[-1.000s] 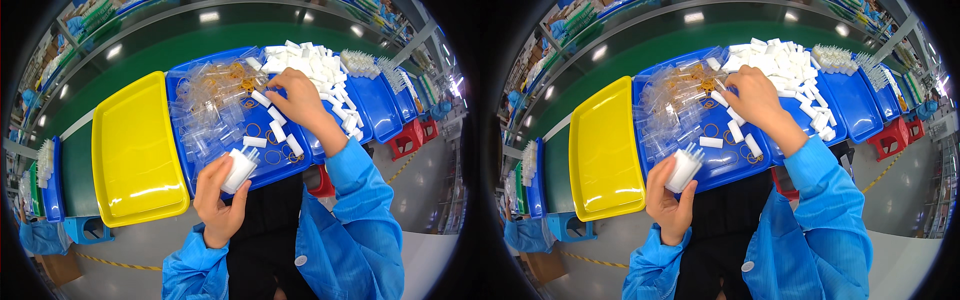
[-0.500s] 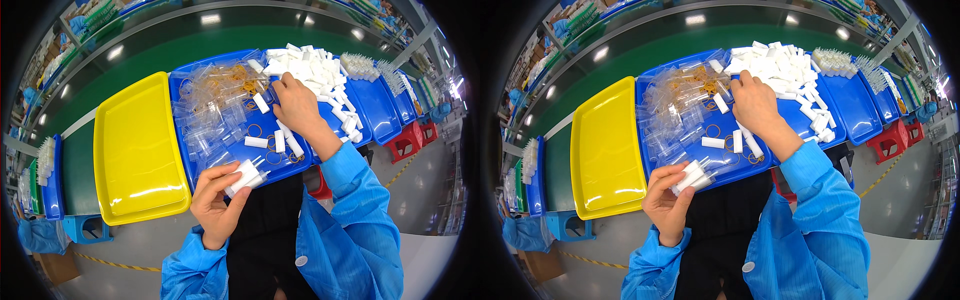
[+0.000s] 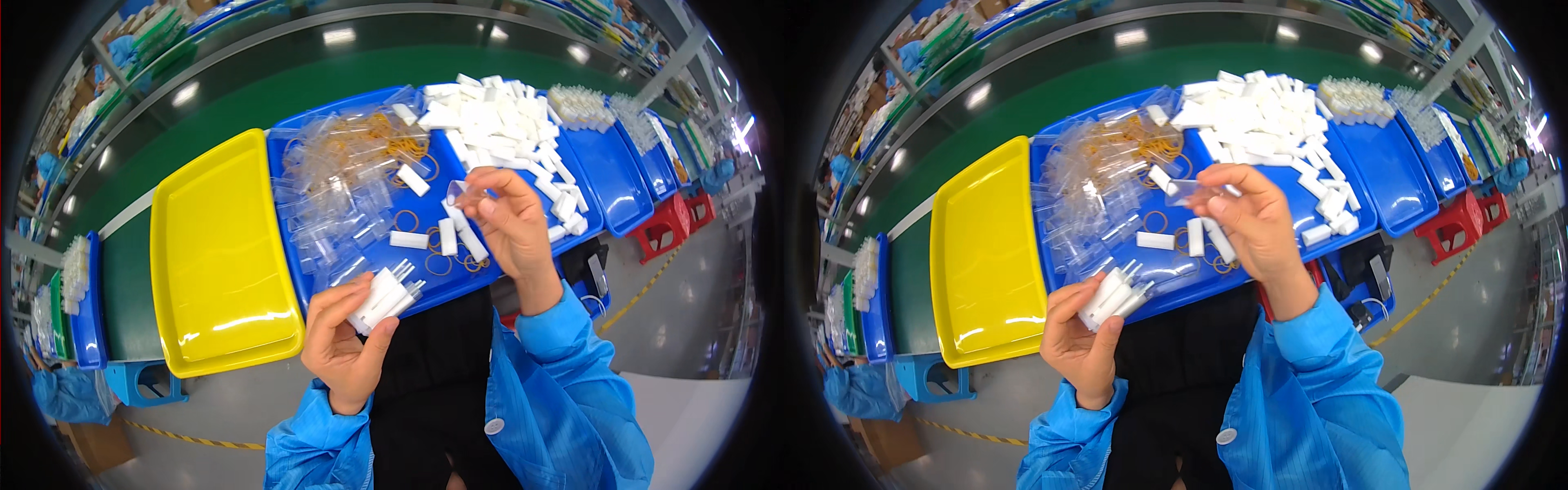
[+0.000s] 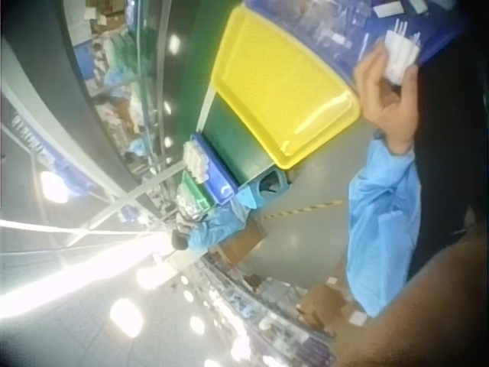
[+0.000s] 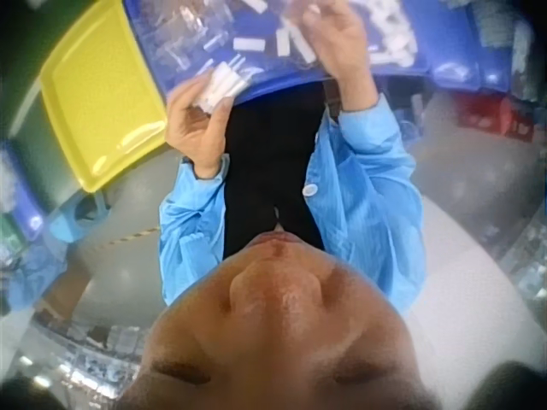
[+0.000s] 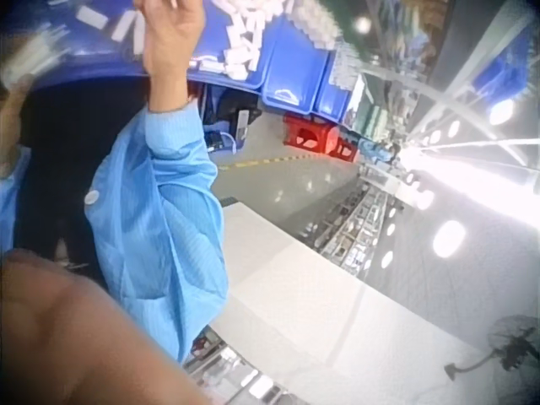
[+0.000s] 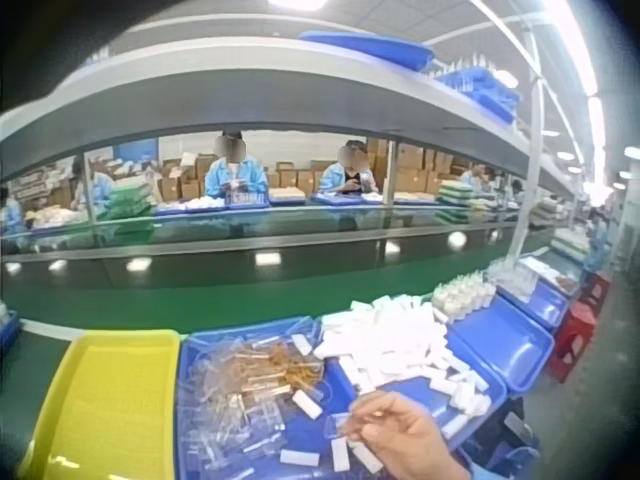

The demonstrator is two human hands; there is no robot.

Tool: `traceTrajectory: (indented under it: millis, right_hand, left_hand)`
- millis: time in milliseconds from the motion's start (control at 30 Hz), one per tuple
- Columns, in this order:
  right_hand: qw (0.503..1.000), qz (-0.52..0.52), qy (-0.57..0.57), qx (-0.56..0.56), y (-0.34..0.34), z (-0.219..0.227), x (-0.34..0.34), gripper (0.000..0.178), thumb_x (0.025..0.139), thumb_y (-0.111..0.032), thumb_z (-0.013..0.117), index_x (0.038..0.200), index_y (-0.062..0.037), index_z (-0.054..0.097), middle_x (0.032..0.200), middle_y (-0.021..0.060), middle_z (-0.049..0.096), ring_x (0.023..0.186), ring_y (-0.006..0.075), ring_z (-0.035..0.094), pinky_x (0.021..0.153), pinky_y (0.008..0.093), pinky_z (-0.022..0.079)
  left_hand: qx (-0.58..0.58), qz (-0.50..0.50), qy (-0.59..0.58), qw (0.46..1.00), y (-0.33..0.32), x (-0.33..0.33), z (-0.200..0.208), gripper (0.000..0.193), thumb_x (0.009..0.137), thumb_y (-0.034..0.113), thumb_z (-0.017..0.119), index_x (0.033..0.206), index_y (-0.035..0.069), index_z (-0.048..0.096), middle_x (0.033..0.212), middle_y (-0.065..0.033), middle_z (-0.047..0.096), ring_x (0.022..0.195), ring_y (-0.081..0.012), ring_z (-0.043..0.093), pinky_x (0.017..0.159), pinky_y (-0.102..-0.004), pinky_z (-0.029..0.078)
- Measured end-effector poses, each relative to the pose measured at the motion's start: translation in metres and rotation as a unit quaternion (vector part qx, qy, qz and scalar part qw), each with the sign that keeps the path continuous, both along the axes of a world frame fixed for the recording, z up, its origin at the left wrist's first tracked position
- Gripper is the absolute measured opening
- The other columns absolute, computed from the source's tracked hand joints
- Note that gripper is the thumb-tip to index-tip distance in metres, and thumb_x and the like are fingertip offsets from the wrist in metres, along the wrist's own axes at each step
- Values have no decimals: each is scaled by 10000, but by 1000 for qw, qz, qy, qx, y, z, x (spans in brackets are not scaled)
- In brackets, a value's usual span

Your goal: The person assembles components by inserting foam cylinders and plastic tubes into plastic sleeves, secures the bundled sleeves together with rubber bands, and exchanges trays on an overhead shelf.

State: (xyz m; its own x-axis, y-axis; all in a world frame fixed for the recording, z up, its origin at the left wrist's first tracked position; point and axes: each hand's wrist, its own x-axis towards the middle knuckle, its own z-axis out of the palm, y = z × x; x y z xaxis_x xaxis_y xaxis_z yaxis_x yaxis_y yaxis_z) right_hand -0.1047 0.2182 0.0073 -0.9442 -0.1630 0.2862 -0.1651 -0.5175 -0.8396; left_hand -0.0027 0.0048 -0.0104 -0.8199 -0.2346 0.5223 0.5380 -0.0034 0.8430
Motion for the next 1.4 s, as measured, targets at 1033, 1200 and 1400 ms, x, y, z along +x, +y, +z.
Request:
traceTrajectory:
  millis: [1033,1200,1400]
  right_hand:
    - [973,150,-134,114,-17,33,76,440,873,0,640,1289,27,499,1024,50,564,909,67,555,778,192,453]
    - [970,139,-160,123,-13,28,70,422,880,-18,648,1276,26,507,1026,54,567,910,73,563,788,195,458]
    - [977,153,-62,132,-12,26,70,399,881,-34,657,1249,21,514,1020,41,549,865,65,551,777,199,446]
  left_hand:
    - [-87,9,24,996,8,-7,-3,283,716,-99,748,985,-36,684,1095,-194,603,1030,-292,639,869,-345,531]
    - [-9,16,-14,1000,19,-3,2,295,704,-81,778,977,-26,680,1101,-195,601,1041,-311,641,874,-371,533]
    - [-122,-3,12,993,13,-6,-6,343,729,-83,759,1044,-36,633,1121,-187,569,1073,-320,622,926,-392,511]
